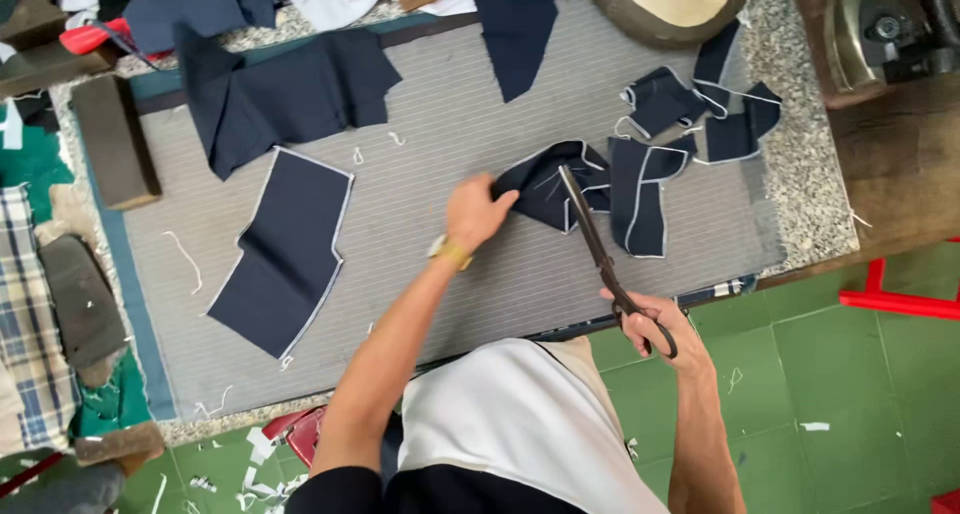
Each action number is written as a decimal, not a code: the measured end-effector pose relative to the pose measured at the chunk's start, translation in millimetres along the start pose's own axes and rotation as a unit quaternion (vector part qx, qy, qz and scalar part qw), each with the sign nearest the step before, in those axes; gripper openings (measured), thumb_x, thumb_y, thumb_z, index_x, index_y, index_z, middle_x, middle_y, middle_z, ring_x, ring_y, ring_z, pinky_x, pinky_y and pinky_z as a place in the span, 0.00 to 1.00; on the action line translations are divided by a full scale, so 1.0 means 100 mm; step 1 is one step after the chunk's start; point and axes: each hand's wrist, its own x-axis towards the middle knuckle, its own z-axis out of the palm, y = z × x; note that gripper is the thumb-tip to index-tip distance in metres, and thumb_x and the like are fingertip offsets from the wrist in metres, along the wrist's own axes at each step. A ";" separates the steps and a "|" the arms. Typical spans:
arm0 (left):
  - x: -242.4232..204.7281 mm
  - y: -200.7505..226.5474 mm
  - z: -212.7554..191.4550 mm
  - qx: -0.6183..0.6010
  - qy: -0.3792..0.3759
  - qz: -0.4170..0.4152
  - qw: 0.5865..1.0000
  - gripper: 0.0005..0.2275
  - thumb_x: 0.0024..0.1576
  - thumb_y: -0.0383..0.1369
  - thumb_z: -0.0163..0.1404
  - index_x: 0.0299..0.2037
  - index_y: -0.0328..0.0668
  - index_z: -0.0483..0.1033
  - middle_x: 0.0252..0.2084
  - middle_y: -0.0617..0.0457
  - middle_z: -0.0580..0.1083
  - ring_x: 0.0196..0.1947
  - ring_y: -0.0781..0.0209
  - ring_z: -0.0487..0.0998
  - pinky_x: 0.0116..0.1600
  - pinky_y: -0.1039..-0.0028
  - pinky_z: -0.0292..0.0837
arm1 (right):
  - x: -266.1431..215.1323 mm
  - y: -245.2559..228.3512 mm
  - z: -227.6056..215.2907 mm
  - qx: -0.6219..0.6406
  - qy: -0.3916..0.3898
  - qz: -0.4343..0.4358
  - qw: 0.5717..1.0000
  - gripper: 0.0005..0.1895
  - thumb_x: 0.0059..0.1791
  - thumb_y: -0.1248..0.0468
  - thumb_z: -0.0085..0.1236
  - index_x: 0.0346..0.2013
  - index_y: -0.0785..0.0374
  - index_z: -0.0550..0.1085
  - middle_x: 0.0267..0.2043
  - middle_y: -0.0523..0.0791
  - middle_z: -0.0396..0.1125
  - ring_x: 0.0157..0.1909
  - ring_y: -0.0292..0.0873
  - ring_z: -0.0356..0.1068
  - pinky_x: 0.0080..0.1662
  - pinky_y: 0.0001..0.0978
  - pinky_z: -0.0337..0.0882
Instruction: The person uses shears to cut dark blue fabric pieces on a work table. They trim the edges of the fabric, remove excess material, and occasionally move the cut pieces aside or into a red bin.
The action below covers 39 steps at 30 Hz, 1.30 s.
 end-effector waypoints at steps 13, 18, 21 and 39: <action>-0.02 2.12 -0.81 -0.636 -0.078 0.060 0.765 0.06 0.62 0.34 0.50 0.44 0.43 0.69 0.36 0.48 0.77 0.34 0.59 0.81 0.31 0.57 0.87 | -0.35 -0.69 -0.24 0.010 0.004 -0.188 0.982 0.34 0.58 0.45 0.47 0.64 0.74 0.64 0.19 0.35 0.54 0.18 0.30 0.50 0.20 0.20 0.55; -0.40 1.32 -1.04 -0.642 -0.004 0.051 0.765 0.09 0.64 0.34 0.49 0.47 0.37 0.68 0.39 0.40 0.77 0.33 0.50 0.84 0.30 0.63 0.87 | -0.21 -0.43 -0.38 0.064 0.008 -0.175 0.983 0.35 0.54 0.48 0.50 0.59 0.79 0.65 0.14 0.39 0.53 0.15 0.32 0.54 0.14 0.21 0.62; -0.61 0.45 -0.96 -0.618 0.059 -0.019 0.784 0.07 0.65 0.30 0.47 0.49 0.38 0.68 0.36 0.37 0.78 0.25 0.47 0.83 0.25 0.64 0.85 | -0.10 -0.32 -0.35 0.097 0.008 -0.159 0.982 0.27 0.51 0.59 0.50 0.53 0.84 0.68 0.09 0.42 0.54 0.11 0.35 0.59 0.11 0.21 0.68; -1.32 -0.38 -0.71 0.012 0.209 0.110 0.972 0.06 0.63 0.32 0.53 0.47 0.46 0.82 0.39 0.52 0.80 0.40 0.53 0.79 0.47 0.68 0.74 | 0.25 0.00 -0.13 -0.042 -0.066 0.085 0.993 0.29 0.50 0.53 0.55 0.59 0.72 0.70 0.13 0.45 0.59 0.13 0.34 0.62 0.14 0.22 0.65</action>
